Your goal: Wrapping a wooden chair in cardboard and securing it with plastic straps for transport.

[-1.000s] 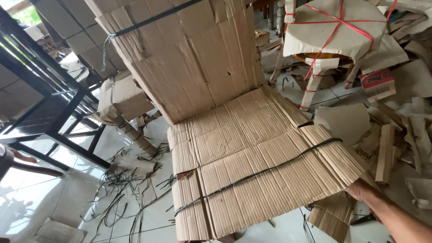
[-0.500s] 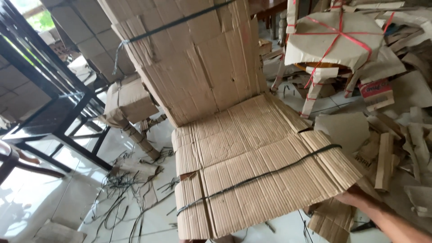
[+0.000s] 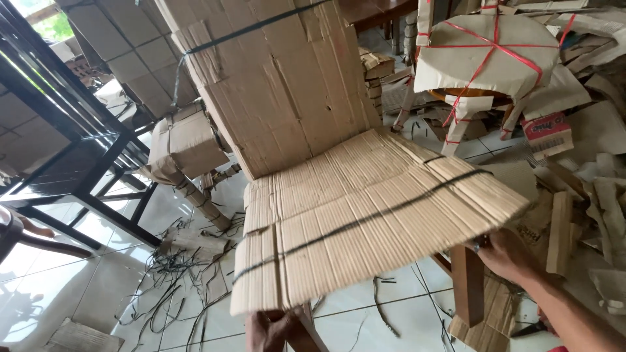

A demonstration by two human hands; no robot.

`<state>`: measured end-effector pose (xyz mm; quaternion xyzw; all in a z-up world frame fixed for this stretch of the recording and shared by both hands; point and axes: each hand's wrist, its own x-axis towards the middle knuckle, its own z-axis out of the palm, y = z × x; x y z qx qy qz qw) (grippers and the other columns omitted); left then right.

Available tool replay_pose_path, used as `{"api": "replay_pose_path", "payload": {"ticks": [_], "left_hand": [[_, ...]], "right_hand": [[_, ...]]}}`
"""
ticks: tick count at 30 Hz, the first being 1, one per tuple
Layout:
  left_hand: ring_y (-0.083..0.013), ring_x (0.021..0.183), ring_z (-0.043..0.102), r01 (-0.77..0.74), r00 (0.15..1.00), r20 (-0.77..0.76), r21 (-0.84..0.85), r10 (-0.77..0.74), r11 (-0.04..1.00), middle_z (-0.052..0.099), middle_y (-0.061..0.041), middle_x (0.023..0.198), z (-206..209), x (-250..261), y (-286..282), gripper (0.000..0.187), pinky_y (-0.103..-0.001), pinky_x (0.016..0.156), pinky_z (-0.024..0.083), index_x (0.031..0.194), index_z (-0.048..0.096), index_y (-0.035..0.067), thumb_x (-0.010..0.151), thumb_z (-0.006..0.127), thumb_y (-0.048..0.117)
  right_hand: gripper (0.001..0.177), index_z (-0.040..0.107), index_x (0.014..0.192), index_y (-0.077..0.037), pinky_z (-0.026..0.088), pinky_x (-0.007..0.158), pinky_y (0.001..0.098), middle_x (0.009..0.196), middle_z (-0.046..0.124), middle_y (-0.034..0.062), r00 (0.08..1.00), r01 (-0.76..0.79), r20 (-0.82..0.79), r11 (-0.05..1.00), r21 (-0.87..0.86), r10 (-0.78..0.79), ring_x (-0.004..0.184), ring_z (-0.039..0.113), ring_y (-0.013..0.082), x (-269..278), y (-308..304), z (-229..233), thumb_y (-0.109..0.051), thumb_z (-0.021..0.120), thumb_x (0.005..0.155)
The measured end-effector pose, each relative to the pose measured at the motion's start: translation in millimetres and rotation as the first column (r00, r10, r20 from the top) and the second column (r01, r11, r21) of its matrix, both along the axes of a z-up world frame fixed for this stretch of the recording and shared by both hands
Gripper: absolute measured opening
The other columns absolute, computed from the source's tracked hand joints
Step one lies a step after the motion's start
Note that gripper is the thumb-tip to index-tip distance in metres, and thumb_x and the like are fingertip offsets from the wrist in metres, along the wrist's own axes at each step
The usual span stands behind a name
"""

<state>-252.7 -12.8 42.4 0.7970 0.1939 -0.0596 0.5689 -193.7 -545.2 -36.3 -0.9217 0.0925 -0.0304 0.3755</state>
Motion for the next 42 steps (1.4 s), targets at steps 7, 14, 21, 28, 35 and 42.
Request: {"api": "replay_pose_path", "payload": {"ticks": [7, 14, 21, 28, 35, 42], "left_hand": [[-0.0239, 0.102, 0.072, -0.123, 0.974, 0.185, -0.064, 0.133, 0.990, 0.080, -0.010, 0.105, 27, 50, -35, 0.074, -0.045, 0.097, 0.057, 0.115, 0.071, 0.012, 0.059, 0.070, 0.060], [-0.0287, 0.126, 0.063, -0.211, 0.941, 0.239, -0.142, 0.240, 0.967, 0.072, -0.015, 0.131, 59, 69, -54, 0.090, -0.055, 0.115, 0.046, 0.138, 0.057, 0.010, 0.062, 0.067, 0.057], [-0.0307, 0.149, 0.035, -0.236, 0.936, 0.250, -0.079, 0.248, 0.969, 0.038, -0.018, 0.158, 59, 84, -47, 0.114, -0.054, 0.124, 0.028, 0.154, 0.030, 0.004, 0.064, 0.067, 0.063], [-0.0241, 0.109, 0.068, -0.253, 0.935, 0.232, -0.093, 0.268, 0.963, 0.075, -0.011, 0.118, 86, 89, -51, 0.080, -0.042, 0.101, 0.054, 0.132, 0.061, 0.009, 0.068, 0.069, 0.055], [-0.0214, 0.094, 0.067, -0.266, 0.928, 0.245, -0.094, 0.282, 0.959, 0.076, -0.011, 0.106, 82, 105, -45, 0.072, -0.039, 0.094, 0.056, 0.124, 0.064, 0.008, 0.070, 0.071, 0.055], [-0.0332, 0.133, 0.053, -0.254, 0.930, 0.273, -0.005, 0.246, 0.967, 0.050, -0.022, 0.147, 65, 135, -33, 0.116, -0.051, 0.116, 0.042, 0.151, 0.035, 0.000, 0.064, 0.065, 0.071]], "right_hand": [[0.058, 0.066, 0.080, -0.012, 0.039, 0.041, 0.0267, 0.055, 0.056, 0.0023, 0.989, 0.062, -0.127, 0.990, -0.129, -0.079, 0.045, 0.051, 0.0145, 19, 43, 73, -0.064, 0.045, 0.095], [0.064, 0.061, 0.073, -0.007, 0.044, 0.057, 0.0319, 0.056, 0.058, 0.0073, 0.988, 0.131, -0.067, 0.983, -0.132, -0.141, 0.055, 0.057, 0.0209, 44, 57, 96, -0.067, 0.049, 0.092], [0.067, 0.051, 0.067, -0.009, 0.038, 0.055, 0.0345, 0.053, 0.049, 0.0063, 0.988, 0.135, -0.049, 0.978, -0.157, -0.144, 0.050, 0.050, 0.0216, 56, 60, 99, -0.071, 0.047, 0.093], [0.071, 0.061, 0.078, -0.006, 0.042, 0.065, 0.0376, 0.065, 0.060, 0.0122, 0.970, 0.189, -0.129, 0.972, -0.141, -0.207, 0.065, 0.059, 0.0267, 63, 73, 125, -0.074, 0.044, 0.091], [0.075, 0.064, 0.080, -0.003, 0.044, 0.071, 0.0397, 0.071, 0.067, 0.0161, 0.967, 0.173, -0.161, 0.971, -0.167, -0.200, 0.073, 0.065, 0.0306, 73, 80, 144, -0.074, 0.042, 0.091], [0.067, 0.049, 0.069, -0.009, 0.035, 0.058, 0.0353, 0.057, 0.044, 0.0062, 0.991, 0.114, -0.054, 0.987, -0.115, -0.120, 0.056, 0.046, 0.0212, 91, 79, 142, -0.070, 0.045, 0.097]]}}
